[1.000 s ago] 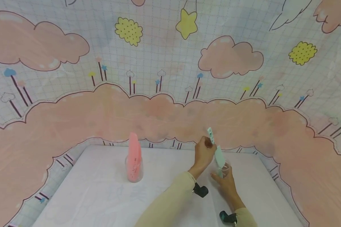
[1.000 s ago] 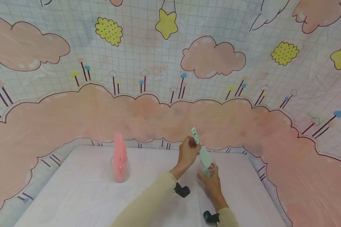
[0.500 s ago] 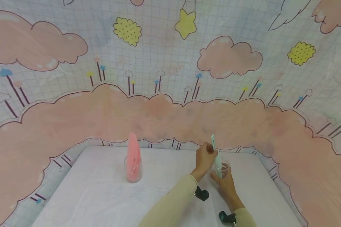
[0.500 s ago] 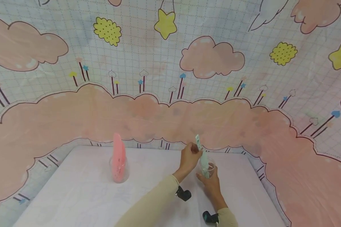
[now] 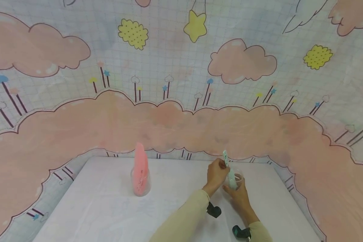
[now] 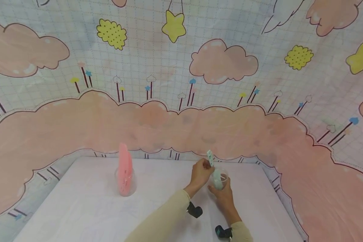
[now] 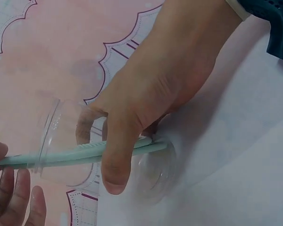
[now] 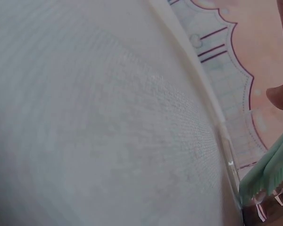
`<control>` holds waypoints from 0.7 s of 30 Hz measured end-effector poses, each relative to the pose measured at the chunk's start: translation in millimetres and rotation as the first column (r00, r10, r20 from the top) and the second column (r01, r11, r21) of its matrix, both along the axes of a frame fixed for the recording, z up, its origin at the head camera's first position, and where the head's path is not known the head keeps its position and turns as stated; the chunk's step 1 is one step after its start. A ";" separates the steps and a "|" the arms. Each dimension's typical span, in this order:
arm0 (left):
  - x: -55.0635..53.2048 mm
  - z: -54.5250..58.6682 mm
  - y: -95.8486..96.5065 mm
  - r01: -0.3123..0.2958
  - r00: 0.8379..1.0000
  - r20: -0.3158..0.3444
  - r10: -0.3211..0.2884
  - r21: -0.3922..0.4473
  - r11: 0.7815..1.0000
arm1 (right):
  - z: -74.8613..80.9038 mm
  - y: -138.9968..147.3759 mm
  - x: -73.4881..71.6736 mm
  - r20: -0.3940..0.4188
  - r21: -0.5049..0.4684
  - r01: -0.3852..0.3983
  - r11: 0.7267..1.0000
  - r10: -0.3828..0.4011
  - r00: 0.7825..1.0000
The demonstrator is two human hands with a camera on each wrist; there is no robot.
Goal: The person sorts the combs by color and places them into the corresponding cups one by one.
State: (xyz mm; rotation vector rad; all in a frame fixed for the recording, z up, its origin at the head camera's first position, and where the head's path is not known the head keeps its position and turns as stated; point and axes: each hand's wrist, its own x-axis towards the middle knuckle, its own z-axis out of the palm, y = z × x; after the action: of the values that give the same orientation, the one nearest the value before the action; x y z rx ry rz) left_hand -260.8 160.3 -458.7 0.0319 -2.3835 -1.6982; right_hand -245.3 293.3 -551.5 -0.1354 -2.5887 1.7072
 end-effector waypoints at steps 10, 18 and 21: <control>-0.2 -4.4 -8.0 0.065 0.998 -0.015 -0.065 -0.004 0.998 | 0.1 -0.9 -0.2 0.009 0.042 0.014 0.999 -0.014 1.000; 0.4 -5.6 -27.8 0.099 0.994 -0.053 -0.098 0.030 0.995 | 0.7 0.2 -6.5 0.009 0.037 -0.024 0.999 0.024 1.000; 3.2 -7.8 -35.9 0.113 0.993 -0.047 -0.111 0.047 0.992 | 2.4 3.3 -7.6 0.048 0.056 -0.039 0.998 0.036 0.998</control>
State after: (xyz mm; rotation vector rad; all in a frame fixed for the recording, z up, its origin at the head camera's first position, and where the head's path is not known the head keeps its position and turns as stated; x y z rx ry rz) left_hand -257.6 124.4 -466.4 -0.1329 -2.3516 -1.7877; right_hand -252.8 296.6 -549.1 -0.1272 -2.6872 1.6599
